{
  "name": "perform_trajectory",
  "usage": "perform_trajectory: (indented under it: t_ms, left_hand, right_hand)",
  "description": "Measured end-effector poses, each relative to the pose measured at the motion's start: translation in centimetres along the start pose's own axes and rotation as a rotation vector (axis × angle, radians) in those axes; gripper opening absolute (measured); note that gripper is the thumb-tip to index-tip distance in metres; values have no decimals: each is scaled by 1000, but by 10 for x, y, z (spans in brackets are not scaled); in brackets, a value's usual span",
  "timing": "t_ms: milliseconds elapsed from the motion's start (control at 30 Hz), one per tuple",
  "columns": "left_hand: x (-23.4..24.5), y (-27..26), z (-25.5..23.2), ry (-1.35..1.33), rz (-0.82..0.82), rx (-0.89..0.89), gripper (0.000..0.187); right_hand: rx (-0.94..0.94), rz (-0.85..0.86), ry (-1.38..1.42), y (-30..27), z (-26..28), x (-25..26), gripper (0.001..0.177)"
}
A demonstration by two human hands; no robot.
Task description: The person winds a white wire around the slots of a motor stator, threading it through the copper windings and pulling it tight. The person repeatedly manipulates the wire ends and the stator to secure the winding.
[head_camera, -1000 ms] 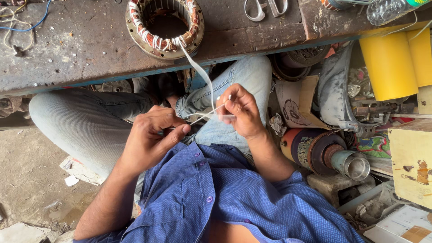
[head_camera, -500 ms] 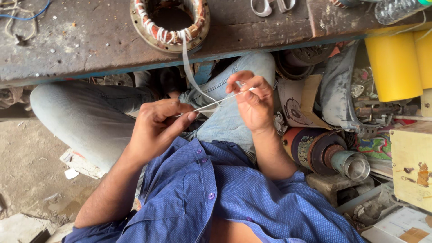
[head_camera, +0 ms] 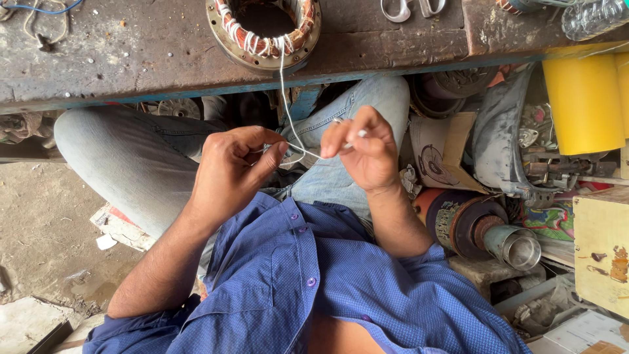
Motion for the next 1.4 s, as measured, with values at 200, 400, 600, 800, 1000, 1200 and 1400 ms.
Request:
perform_trajectory:
  t_ms: [200,400,600,800,1000,1200,1400]
  left_hand:
    - [23,2,-1,-183,-179,-52,7]
    - [21,7,-5,115,-1,-168,9]
    - [19,11,21,-88,18,-13,14]
    - [10,2,44,-491,9,158,15]
    - [-3,-9,58,-288,-85,218,21]
    - [-28,-19,25,218,-8,-273,12]
    - [-33,1,32,-122,-56,-85,8]
  right_hand:
    - [-34,43,-94,0,-6,-10,11]
    - [-10,-7,-233,6,-2,-12,15]
    - [-12,-15,-193,9,-4,-13,16]
    - [-41,-56,-111,9,-11,-8,15]
    - [-129,-64,-80,3,-25,-4,17]
    - [-180,-14,-30,0,-27,-21,19]
    - [-36,-155,-286,9,-6,-18,26]
Point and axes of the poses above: each hand's wrist, its own y-axis towards the middle knuckle, its own x-axis out of the back of the hand, z = x × y, the point moved 7 cm from there along y, towards the middle knuckle, and after that the axes turned 8 degrees about -y, right-handed, at the moved point
